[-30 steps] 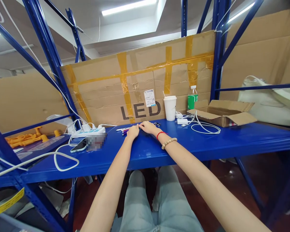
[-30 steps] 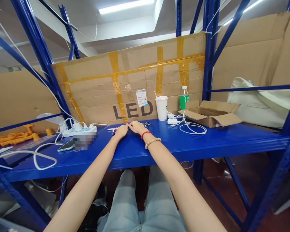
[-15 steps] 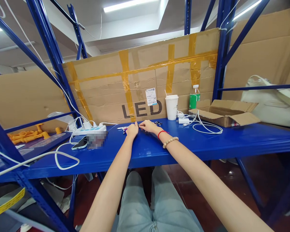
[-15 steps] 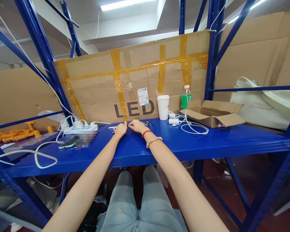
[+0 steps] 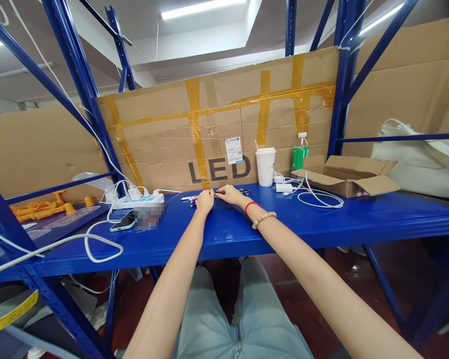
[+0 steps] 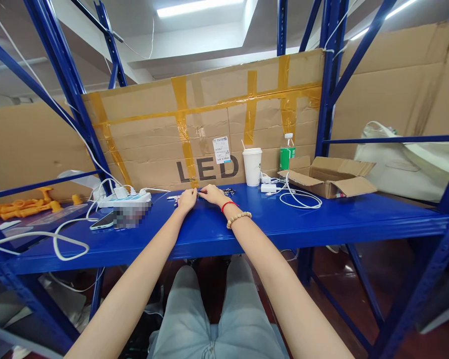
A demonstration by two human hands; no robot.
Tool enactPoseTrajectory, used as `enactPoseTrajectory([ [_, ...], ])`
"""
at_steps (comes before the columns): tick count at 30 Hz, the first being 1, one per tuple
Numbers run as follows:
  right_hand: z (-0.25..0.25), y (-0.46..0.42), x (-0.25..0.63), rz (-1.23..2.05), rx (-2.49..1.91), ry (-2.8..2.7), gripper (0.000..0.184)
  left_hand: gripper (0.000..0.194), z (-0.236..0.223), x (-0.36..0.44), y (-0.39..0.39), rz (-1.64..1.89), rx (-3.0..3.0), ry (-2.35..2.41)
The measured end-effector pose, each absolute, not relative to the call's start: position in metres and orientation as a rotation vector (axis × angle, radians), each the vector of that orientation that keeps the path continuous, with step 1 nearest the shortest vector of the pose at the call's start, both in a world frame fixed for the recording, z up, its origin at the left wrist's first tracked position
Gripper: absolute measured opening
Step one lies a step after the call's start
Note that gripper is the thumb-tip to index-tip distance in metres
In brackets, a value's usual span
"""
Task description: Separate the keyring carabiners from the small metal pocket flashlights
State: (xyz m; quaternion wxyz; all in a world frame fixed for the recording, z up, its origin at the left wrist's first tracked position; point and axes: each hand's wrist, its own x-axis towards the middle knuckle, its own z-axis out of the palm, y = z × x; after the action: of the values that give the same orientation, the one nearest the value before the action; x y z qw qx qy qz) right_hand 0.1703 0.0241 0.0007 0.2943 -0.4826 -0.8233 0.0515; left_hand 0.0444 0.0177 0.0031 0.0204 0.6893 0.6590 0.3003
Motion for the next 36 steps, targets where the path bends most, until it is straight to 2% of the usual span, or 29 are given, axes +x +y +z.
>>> enactPoseTrajectory([
  [5,-0.001,0.025,0.167,0.444,-1.235,-2.136,0.022,0.034,0.005,0.041,0.018,0.954,2.159,2.058],
  [11,0.000,0.026,0.171,0.448,-1.214,-2.114,0.020,0.036,-0.003,0.041,0.030,0.937,2.339,1.872],
  [15,-0.001,0.027,0.178,0.323,-1.185,-2.195,0.017,0.034,-0.009,0.042,0.038,0.883,2.415,1.783],
  [21,0.002,0.022,0.176,-0.034,-1.316,-2.295,0.019,0.039,-0.009,0.040,0.039,0.855,2.384,1.831],
  [36,0.009,0.012,0.173,-0.316,-1.411,-2.311,0.024,0.036,-0.005,0.039,0.039,0.806,2.497,1.694],
])
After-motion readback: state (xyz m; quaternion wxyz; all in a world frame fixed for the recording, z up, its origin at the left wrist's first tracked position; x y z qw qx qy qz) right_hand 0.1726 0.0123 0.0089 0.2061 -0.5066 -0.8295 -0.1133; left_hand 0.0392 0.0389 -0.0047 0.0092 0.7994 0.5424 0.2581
